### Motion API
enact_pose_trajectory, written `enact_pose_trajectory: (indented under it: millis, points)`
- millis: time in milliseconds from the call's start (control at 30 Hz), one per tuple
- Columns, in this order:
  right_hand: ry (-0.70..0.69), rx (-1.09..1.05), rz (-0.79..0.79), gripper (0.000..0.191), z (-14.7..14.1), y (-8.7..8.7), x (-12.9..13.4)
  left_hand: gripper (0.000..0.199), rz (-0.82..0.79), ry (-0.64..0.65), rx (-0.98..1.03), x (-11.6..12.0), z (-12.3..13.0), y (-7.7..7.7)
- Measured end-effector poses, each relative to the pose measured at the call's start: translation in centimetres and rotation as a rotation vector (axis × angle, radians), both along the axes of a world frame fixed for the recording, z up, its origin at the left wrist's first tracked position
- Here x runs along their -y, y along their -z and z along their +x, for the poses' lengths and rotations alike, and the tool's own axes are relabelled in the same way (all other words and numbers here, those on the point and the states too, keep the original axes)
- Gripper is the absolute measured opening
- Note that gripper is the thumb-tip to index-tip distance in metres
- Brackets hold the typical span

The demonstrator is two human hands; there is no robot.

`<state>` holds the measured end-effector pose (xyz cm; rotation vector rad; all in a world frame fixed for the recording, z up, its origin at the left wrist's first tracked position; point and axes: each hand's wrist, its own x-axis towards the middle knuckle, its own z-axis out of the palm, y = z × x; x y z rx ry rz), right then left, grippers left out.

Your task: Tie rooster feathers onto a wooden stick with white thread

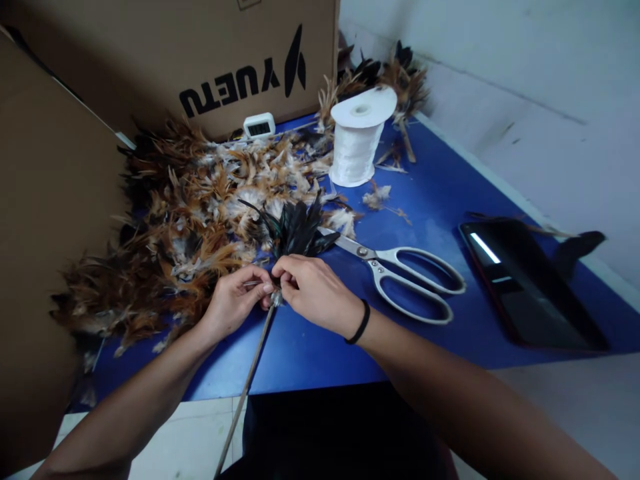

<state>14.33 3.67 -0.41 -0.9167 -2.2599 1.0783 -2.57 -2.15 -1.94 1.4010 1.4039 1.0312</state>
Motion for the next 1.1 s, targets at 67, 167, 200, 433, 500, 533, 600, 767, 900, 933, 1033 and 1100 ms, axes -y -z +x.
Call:
enact_pose_trajectory:
  millis: [67, 167, 200, 433, 500, 533, 600, 767, 900, 933, 1033, 1100]
  points:
    - [-0.003, -0.011, -0.011, 0.02, -0.01, 0.1, -0.15, 0.012, 0.019, 0.011, -0.01, 0.03, -0.07, 0.03]
    - [-0.011, -0.018, -0.038, 0.018, -0.05, 0.11, -0.26, 0.012, 0.043, 0.027, -0.016, 0.09, -0.18, 0.1]
    - [-0.008, -0.02, -0.047, 0.018, -0.08, 0.08, -0.27, 0.012, 0.047, 0.032, -0.017, 0.11, -0.21, 0.13]
    - [0.003, 0.009, -0.059, 0.011, -0.36, -0.09, -0.15, 0.013, 0.05, 0.029, -0.011, 0.07, -0.16, 0.34]
    - [0.006, 0.047, -0.038, 0.009, -0.49, -0.07, -0.03, 0.013, 0.051, 0.031, -0.017, 0.04, -0.11, 0.34]
    - [0.01, 0.068, -0.025, 0.008, -0.56, -0.06, 0.04, 0.013, 0.055, 0.032, -0.024, 0.03, -0.1, 0.32]
    - [0.028, 0.105, -0.003, 0.007, -0.7, -0.04, 0.19, 0.012, 0.062, 0.039, -0.036, 0.05, -0.11, 0.29]
    - [0.052, 0.14, -0.052, 0.005, -0.87, -0.08, 0.29, 0.012, 0.053, 0.066, -0.039, 0.16, -0.4, 0.36]
    - [0.061, 0.13, -0.094, 0.005, -0.79, -0.09, 0.23, 0.012, 0.024, 0.086, -0.023, 0.15, -0.6, 0.27]
    - [0.066, 0.13, -0.099, 0.005, -0.76, -0.08, 0.24, 0.013, 0.012, 0.088, -0.018, 0.13, -0.6, 0.18]
    - [0.073, 0.123, -0.093, 0.005, -0.73, 0.06, 0.34, 0.015, -0.032, 0.086, 0.002, 0.07, -0.56, -0.13]
    - [0.072, 0.112, -0.07, 0.005, -0.73, 0.19, 0.46, 0.017, -0.066, 0.08, 0.035, -0.04, -0.53, -0.31]
